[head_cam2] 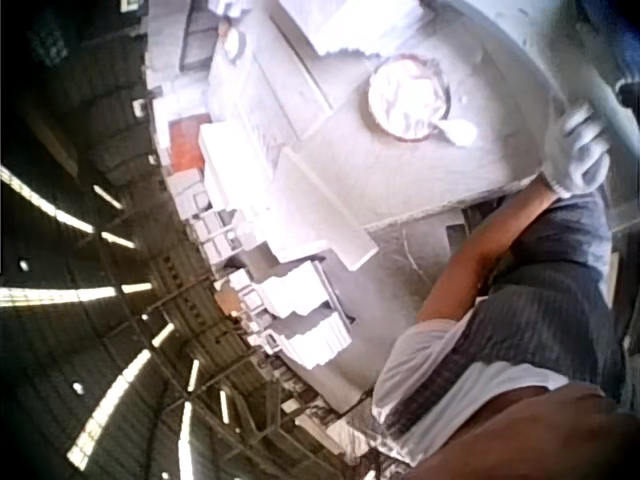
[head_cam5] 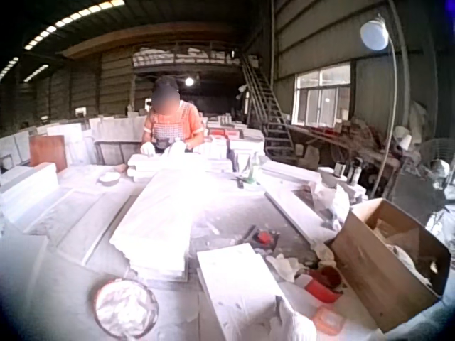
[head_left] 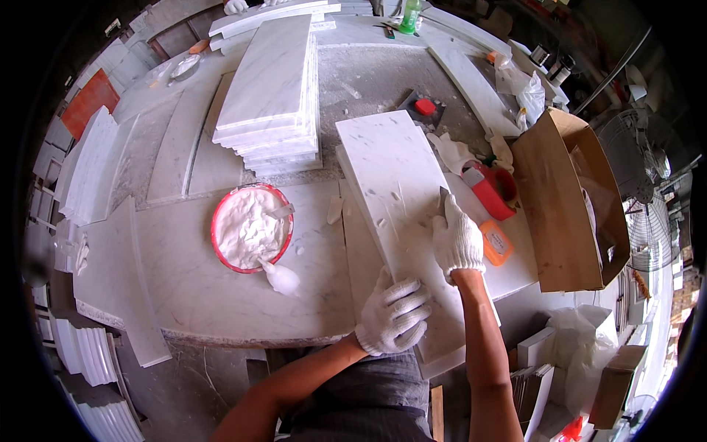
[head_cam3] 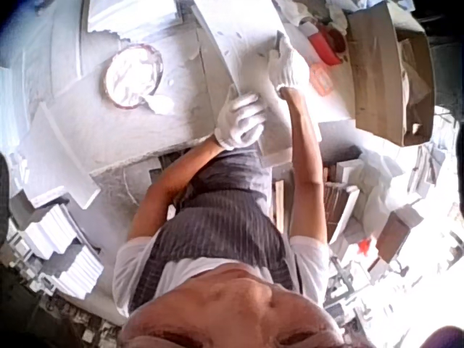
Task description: The person scoops white paste from a red bowl and applies it to rectangular white tiles, spreading it with a putty knife. They handle tiles one at a time, flipping and repositioning them on the workbench while continuing to fill surface imperfections.
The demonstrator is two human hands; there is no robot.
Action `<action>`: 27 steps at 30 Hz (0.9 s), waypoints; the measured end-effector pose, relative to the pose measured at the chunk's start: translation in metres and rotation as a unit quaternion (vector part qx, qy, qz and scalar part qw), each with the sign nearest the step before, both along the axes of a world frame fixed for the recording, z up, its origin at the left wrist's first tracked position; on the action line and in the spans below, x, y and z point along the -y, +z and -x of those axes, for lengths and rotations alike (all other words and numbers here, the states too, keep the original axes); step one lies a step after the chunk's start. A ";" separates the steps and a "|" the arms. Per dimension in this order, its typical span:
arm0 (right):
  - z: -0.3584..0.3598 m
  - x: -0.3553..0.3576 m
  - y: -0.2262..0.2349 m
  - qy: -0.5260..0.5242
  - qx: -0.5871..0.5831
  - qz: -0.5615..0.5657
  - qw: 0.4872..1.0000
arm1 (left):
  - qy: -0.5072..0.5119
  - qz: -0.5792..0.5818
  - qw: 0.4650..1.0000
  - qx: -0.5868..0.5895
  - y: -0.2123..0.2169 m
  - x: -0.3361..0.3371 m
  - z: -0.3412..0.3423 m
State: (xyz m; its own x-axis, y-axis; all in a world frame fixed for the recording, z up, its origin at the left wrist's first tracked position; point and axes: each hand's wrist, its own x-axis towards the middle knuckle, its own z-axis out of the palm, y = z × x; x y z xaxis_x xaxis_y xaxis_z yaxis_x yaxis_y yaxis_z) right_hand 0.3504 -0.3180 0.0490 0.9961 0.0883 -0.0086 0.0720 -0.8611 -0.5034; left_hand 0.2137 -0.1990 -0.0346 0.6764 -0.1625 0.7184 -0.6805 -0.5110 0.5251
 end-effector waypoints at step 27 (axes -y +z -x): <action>0.007 0.021 -0.009 0.043 0.005 -0.026 0.999 | 0.011 -0.020 1.000 -0.011 0.000 0.004 0.000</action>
